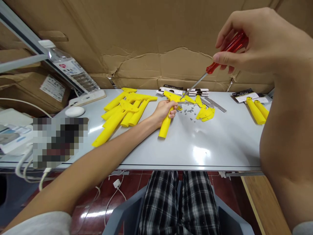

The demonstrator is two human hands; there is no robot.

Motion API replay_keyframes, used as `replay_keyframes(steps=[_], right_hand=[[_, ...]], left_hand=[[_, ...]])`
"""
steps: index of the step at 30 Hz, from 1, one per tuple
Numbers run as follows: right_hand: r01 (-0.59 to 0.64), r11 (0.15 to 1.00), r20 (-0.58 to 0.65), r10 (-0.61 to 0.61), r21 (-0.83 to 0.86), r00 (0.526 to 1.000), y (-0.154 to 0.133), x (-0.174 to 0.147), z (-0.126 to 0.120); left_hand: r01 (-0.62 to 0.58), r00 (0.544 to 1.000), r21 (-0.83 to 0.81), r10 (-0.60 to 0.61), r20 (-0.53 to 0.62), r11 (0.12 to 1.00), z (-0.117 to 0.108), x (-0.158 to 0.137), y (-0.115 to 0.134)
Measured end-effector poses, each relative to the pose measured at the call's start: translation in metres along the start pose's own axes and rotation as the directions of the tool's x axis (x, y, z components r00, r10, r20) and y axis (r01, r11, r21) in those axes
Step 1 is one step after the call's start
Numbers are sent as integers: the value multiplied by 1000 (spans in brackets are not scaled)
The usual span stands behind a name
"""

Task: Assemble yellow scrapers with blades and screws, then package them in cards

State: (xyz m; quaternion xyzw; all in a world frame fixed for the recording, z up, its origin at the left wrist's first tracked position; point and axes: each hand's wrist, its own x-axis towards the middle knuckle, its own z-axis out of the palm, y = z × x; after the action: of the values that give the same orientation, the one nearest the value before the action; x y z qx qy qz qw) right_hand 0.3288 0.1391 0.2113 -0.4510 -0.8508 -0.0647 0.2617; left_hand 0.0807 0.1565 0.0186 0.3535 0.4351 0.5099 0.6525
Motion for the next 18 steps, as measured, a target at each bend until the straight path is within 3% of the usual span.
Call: replay_keyframes(steps=[5,18], right_hand=[[22,998,43,-24,52,999,3,-1,-4],[-22,1000,21,22,-10,1000,2,0,-1]], left_hand=[[-5,1000,7,5,4,1000,0,0,0],[-20,1000,19,20,17,1000,-2,2,-2]])
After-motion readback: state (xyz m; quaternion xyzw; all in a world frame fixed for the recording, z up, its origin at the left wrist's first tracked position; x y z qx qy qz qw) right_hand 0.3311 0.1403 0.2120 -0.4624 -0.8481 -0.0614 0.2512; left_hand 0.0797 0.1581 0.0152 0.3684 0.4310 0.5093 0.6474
